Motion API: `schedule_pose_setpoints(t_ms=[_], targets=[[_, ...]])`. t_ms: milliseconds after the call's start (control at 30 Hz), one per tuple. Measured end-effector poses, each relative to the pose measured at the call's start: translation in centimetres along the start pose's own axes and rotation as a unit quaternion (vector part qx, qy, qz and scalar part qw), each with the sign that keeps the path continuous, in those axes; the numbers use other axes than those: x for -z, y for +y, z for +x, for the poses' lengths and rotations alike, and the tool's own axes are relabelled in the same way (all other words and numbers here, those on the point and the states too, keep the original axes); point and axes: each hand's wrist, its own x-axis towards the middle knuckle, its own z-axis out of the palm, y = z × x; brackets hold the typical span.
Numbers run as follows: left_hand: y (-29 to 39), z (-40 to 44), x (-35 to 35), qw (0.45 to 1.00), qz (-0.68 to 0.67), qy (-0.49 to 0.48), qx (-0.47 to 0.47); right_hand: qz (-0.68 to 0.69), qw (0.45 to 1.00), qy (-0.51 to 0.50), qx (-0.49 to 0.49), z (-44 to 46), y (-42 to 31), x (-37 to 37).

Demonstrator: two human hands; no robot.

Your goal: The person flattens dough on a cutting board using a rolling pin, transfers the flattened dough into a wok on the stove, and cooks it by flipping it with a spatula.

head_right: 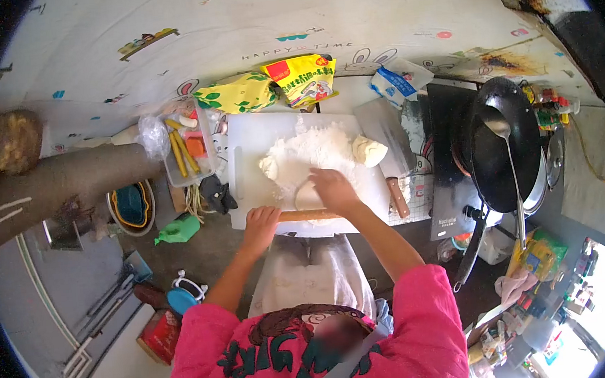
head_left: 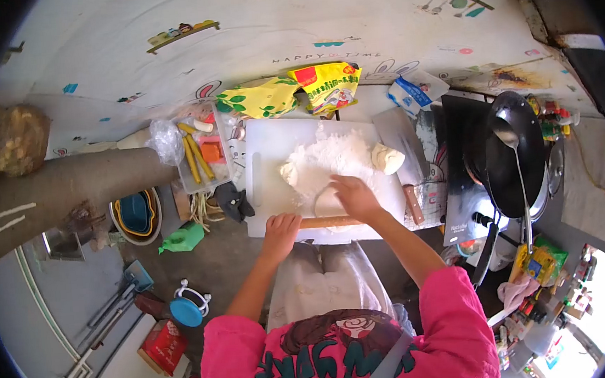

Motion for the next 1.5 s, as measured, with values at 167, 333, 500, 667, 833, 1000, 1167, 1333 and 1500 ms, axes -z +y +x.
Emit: schedule_pose_setpoints(t_ms=[167,333,500,667,833,1000,1167,1333,1500], targets=[[0.0,-0.6,-0.9,1.0,-0.018,0.006,-0.015,-0.038,0.997,0.063,-0.02,-0.9,1.2,0.7],[0.3,-0.5,-1.0,0.999,-0.028,0.014,-0.015,-0.097,0.99,-0.036,-0.096,-0.4,-1.3,-0.3],[0.2,-1.0,-1.5,0.999,-0.033,0.031,-0.01,-0.049,0.995,-0.066,-0.049,1.1,-0.1,0.2],[0.4,-1.1,-1.1,0.999,-0.008,0.038,0.016,0.004,0.999,0.003,-0.05,6.1,1.8,3.3],[0.6,-0.7,-1.2,0.999,-0.013,0.048,0.021,-0.11,0.979,0.173,0.01,8.6,2.1,4.8],[0.4,-1.1,-1.7,0.999,-0.016,0.047,0.023,-0.132,0.984,-0.031,0.118,5.7,0.9,4.1],[0.2,-1.8,-1.6,0.997,-0.029,0.058,0.032,-0.159,0.97,0.011,0.181,4.6,3.8,0.8],[-0.9,-3.3,-1.6,0.996,-0.026,0.078,0.036,-0.183,0.971,-0.05,0.144,4.2,2.4,0.6],[-2.5,-5.2,-0.4,0.999,0.001,0.038,0.029,-0.141,0.979,-0.133,0.066,0.6,1.2,-3.0]])
